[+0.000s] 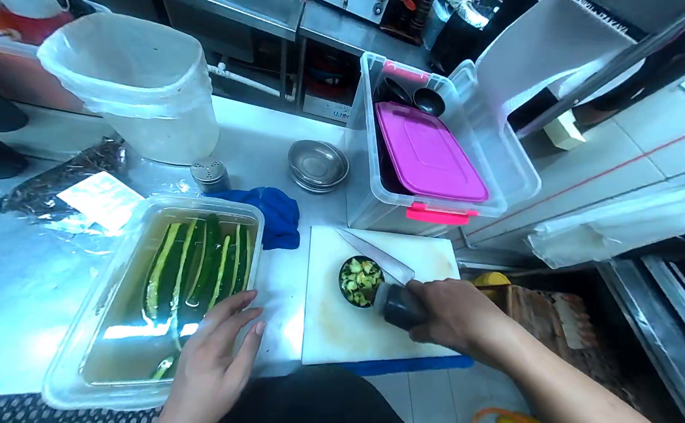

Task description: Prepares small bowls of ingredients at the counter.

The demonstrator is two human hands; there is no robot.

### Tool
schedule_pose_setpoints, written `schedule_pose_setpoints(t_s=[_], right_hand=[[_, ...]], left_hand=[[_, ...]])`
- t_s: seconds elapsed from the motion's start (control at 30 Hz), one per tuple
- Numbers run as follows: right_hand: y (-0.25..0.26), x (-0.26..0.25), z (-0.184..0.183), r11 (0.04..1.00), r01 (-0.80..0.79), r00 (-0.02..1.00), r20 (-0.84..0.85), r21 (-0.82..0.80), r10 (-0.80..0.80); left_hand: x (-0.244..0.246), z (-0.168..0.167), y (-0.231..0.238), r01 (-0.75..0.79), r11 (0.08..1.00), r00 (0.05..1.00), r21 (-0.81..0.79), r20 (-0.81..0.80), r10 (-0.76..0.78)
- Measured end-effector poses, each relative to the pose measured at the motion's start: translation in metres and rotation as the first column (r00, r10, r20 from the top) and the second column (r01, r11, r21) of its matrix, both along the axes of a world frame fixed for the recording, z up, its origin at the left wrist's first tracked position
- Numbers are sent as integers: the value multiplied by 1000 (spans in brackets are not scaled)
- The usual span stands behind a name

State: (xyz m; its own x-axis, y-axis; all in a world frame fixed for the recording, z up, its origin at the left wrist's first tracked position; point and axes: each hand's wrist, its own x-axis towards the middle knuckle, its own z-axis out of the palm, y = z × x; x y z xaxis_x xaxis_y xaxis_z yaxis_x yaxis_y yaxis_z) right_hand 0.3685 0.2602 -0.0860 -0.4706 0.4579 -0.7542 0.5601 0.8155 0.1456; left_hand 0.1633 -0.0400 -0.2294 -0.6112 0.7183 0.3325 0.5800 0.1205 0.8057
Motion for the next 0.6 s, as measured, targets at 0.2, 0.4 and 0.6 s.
schedule_pose_setpoints(t_s=[0.2,0.4,0.6], right_hand=[[20,-18,-3,988,40,997,-69,147,-30],[-2,-25,1,996,-77,997,-6,45,77],[0,-34,0,991,-107,994,25,80,105]], left_hand=[[-2,2,4,-1,1000,1000,16,-9,1],[-2,-2,-6,-36,999,999,-1,4,36],[3,-5,-10,-35,999,999,-2,10,35]])
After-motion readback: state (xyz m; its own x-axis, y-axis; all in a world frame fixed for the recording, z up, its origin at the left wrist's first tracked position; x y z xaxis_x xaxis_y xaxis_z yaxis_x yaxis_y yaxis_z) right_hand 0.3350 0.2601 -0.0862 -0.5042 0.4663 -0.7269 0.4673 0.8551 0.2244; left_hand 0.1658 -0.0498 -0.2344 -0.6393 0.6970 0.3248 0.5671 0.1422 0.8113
